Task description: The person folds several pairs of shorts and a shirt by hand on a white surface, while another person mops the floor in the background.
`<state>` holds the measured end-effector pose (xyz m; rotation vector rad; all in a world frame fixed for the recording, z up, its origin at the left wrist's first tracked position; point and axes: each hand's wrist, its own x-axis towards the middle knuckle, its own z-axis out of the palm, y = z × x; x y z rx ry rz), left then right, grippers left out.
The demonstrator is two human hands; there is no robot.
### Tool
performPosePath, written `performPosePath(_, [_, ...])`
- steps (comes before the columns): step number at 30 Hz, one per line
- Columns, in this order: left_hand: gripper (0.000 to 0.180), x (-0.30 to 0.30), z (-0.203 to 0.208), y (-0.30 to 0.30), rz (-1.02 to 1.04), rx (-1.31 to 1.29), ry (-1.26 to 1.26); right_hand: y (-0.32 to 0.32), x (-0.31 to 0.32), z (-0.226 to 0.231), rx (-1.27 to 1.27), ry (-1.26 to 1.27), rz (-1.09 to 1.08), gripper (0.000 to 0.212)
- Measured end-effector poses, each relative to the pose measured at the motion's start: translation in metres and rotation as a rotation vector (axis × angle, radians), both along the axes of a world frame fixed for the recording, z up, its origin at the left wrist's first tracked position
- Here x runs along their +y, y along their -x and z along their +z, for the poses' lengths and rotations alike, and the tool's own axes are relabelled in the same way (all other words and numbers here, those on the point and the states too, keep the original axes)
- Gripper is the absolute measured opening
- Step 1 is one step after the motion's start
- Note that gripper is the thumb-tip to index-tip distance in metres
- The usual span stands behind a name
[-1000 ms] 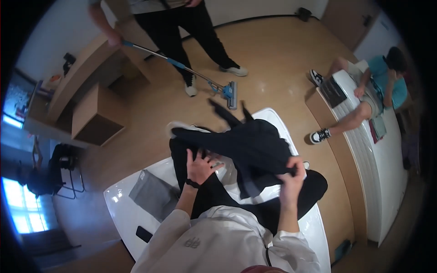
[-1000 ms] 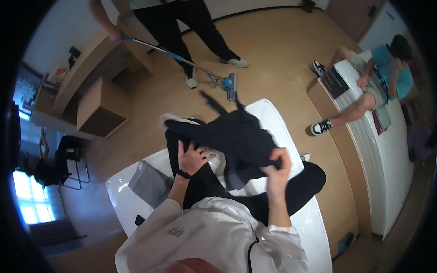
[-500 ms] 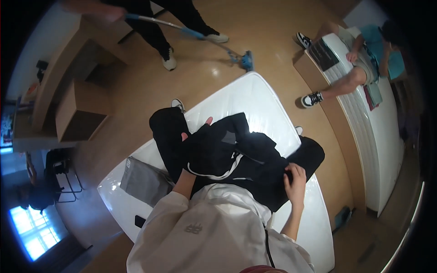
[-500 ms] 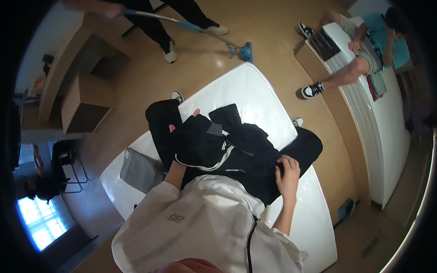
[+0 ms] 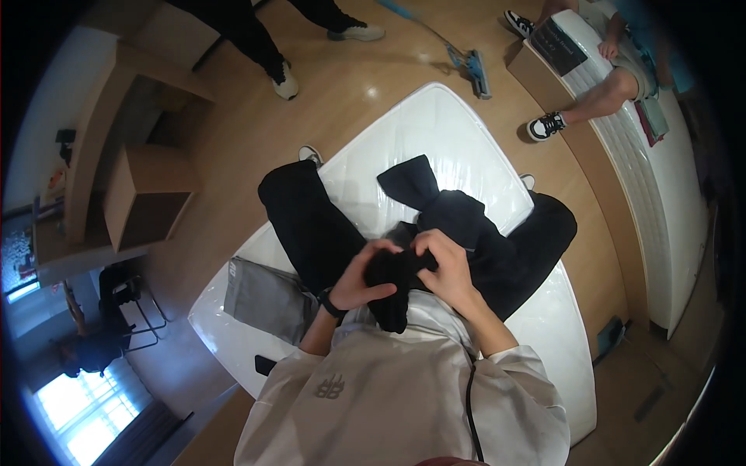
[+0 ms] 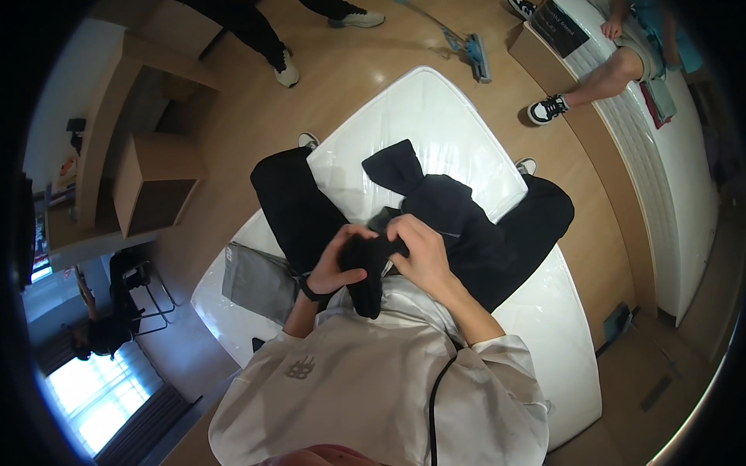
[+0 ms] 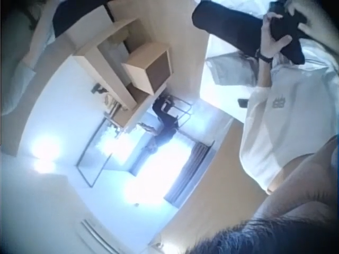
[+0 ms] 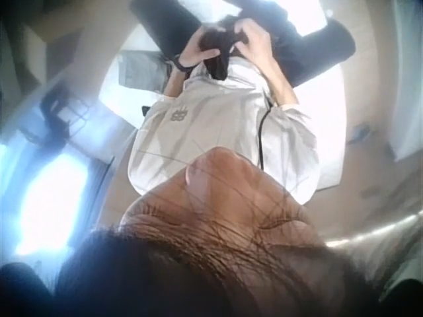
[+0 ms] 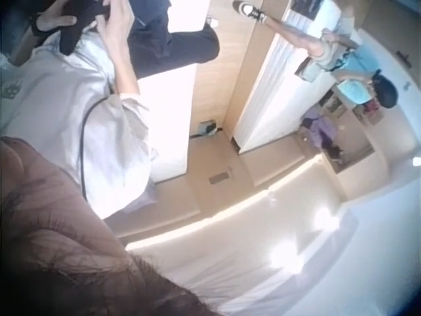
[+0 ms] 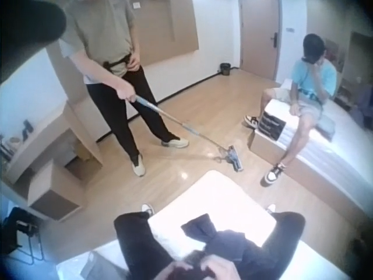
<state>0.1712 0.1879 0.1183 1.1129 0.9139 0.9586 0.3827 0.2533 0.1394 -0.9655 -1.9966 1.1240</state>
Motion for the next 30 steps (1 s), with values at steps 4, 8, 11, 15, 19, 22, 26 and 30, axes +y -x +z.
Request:
performPosePath(4, [0.027,-0.027,-0.009,0.038,0.305,0.11,0.063,-0.046,-0.014,0.001,-0.053,0.049,-0.121,0.03])
performPosePath(8, [0.046,-0.047,0.019,0.07,0.099,0.512,-0.092,-0.107,-0.029,0.006,-0.149,0.412,-0.143,0.031])
performPosePath(11, [0.049,-0.015,0.028,0.047,-0.287,0.774,-0.392,-0.119,-0.025,0.008,-0.276,0.545,-0.156,0.029])
performPosePath(15, [0.035,0.065,0.007,0.059,-0.13,0.707,-0.292,-0.111,0.027,-0.002,-0.134,0.118,-0.154,0.029])
performPosePath(19, [0.037,0.204,0.088,0.069,0.404,0.771,-0.718,-0.08,0.161,0.103,-0.274,-0.406,-0.547,0.024])
performPosePath(22, [0.041,0.259,0.22,0.06,0.687,0.883,-0.989,-0.074,0.222,0.209,0.003,-0.797,-0.743,0.022])
performPosePath(26, [0.046,0.251,0.348,0.046,0.902,0.912,-1.326,-0.078,0.232,0.314,0.141,-1.069,-0.913,0.021])
performPosePath(30, [0.024,0.24,0.364,0.046,0.535,0.427,-1.415,-0.094,0.213,0.329,0.41,-1.201,-0.775,0.021])
